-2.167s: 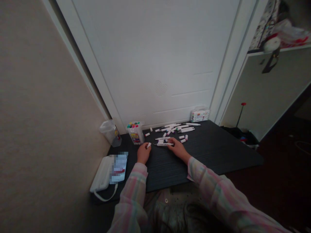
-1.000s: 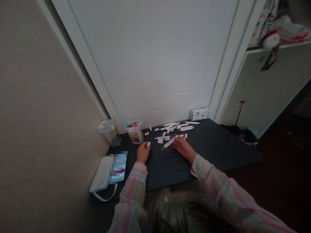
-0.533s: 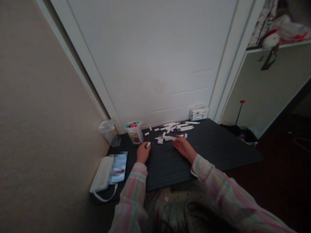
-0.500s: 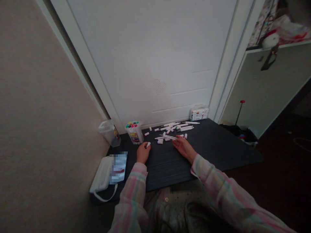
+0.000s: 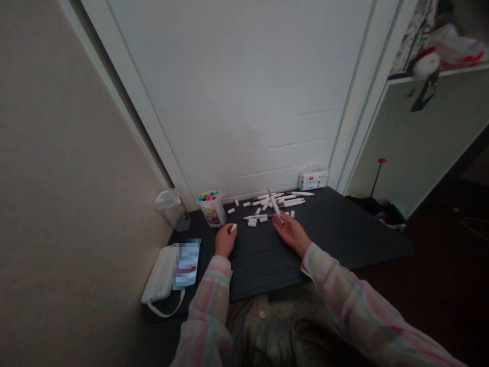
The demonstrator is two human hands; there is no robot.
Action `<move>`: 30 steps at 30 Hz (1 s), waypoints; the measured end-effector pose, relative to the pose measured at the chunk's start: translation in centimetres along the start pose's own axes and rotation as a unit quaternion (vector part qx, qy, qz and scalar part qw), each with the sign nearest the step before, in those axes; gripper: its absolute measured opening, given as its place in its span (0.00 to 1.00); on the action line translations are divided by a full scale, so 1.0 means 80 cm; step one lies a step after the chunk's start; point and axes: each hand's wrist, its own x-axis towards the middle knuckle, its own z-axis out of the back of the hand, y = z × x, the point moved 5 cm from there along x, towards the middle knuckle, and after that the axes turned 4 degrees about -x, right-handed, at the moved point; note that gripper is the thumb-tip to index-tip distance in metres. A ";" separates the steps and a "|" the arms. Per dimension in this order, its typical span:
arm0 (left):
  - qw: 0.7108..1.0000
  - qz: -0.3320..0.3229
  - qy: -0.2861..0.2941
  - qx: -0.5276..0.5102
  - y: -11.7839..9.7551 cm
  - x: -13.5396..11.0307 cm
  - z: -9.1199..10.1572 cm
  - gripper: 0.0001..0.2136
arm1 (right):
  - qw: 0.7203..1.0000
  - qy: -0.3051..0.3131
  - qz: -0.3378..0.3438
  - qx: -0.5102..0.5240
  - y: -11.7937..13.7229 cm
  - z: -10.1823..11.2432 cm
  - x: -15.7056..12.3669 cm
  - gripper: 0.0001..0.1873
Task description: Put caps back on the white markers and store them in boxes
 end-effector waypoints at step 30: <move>0.976 -0.101 -0.190 0.016 0.000 -0.003 0.019 0.14 | 0.718 -0.019 0.271 -0.641 0.018 -0.032 -0.032 0.15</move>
